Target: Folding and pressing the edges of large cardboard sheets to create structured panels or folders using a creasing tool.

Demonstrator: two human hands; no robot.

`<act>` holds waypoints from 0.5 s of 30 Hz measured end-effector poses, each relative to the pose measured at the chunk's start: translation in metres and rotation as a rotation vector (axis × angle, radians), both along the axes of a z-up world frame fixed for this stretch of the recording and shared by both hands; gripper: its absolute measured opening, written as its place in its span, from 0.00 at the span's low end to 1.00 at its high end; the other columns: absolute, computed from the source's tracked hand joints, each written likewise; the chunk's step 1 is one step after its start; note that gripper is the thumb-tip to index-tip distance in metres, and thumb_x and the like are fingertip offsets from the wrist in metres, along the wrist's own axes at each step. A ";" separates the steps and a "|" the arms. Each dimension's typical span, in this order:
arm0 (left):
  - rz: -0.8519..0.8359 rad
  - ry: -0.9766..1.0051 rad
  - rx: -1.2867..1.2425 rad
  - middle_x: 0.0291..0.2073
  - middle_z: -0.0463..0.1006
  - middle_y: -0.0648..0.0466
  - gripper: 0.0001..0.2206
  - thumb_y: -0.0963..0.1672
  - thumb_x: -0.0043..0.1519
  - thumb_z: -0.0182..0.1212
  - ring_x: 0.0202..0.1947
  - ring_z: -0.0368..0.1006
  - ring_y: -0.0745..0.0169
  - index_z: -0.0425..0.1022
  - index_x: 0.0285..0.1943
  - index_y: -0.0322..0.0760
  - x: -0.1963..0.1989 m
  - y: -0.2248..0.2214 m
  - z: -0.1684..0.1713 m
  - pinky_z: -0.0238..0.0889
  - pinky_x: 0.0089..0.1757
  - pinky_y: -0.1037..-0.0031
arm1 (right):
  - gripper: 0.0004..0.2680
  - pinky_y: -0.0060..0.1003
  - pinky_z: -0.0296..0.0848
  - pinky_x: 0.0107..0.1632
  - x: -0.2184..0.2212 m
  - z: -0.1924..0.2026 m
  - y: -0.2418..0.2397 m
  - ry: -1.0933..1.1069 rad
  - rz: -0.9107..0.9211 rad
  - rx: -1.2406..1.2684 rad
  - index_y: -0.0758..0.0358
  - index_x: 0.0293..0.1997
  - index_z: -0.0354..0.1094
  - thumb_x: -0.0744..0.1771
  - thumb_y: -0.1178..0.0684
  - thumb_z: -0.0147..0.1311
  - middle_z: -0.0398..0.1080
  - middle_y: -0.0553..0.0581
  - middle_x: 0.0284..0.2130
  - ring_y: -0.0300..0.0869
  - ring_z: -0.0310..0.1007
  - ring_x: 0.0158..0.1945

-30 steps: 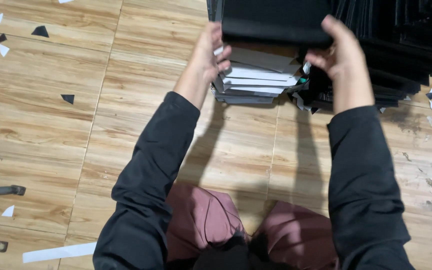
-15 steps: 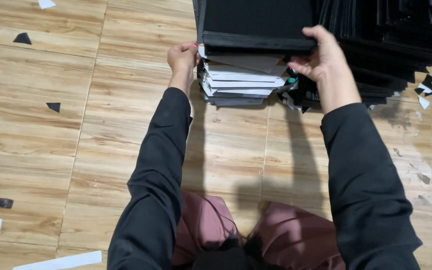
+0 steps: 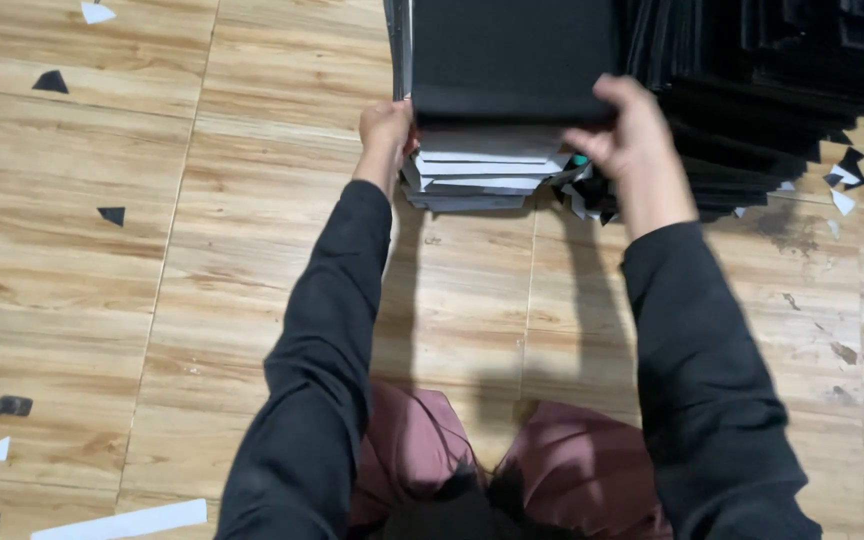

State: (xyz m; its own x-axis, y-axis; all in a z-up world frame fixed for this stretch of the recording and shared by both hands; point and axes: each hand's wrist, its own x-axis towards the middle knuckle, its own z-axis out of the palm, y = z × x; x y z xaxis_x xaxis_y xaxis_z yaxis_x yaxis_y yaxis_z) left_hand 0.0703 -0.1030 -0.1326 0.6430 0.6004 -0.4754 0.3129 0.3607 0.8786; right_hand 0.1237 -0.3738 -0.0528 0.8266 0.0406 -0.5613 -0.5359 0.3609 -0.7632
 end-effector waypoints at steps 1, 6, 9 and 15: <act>0.039 -0.049 0.123 0.02 0.58 0.57 0.08 0.43 0.45 0.61 0.03 0.56 0.70 0.74 0.14 0.36 -0.004 -0.007 0.004 0.44 0.08 0.77 | 0.12 0.51 0.78 0.37 0.006 -0.027 -0.009 -0.031 -0.012 -0.066 0.50 0.40 0.66 0.56 0.54 0.59 0.63 0.48 0.47 0.43 0.63 0.52; 0.065 -0.122 0.306 0.39 0.72 0.44 0.14 0.46 0.55 0.52 0.38 0.68 0.50 0.67 0.48 0.37 -0.074 -0.034 0.027 0.65 0.36 0.65 | 0.17 0.52 0.71 0.48 -0.045 -0.069 -0.040 -0.259 0.120 0.118 0.58 0.47 0.55 0.62 0.42 0.57 0.62 0.63 0.42 0.56 0.70 0.45; -0.094 -0.273 0.617 0.43 0.70 0.37 0.14 0.44 0.59 0.50 0.49 0.63 0.37 0.63 0.52 0.31 -0.148 -0.079 0.032 0.57 0.50 0.55 | 0.17 0.50 0.71 0.48 -0.107 -0.080 -0.074 -0.287 0.202 0.009 0.57 0.53 0.54 0.62 0.47 0.54 0.62 0.58 0.42 0.51 0.68 0.46; -0.770 -0.249 0.695 0.54 0.56 0.30 0.17 0.41 0.56 0.53 0.55 0.54 0.28 0.63 0.53 0.27 -0.273 -0.192 -0.016 0.55 0.52 0.53 | 0.09 0.31 0.75 0.32 -0.240 -0.102 -0.175 -0.109 0.260 -0.275 0.63 0.39 0.67 0.59 0.58 0.59 0.70 0.54 0.27 0.37 0.71 0.24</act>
State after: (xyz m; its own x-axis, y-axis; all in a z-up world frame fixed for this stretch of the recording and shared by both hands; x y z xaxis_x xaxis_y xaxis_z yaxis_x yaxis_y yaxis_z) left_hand -0.2029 -0.2949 -0.1486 0.9967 0.0800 0.0128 0.0257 -0.4627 0.8861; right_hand -0.1164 -0.5493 -0.1545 0.8638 0.1172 -0.4901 -0.4932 -0.0022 -0.8699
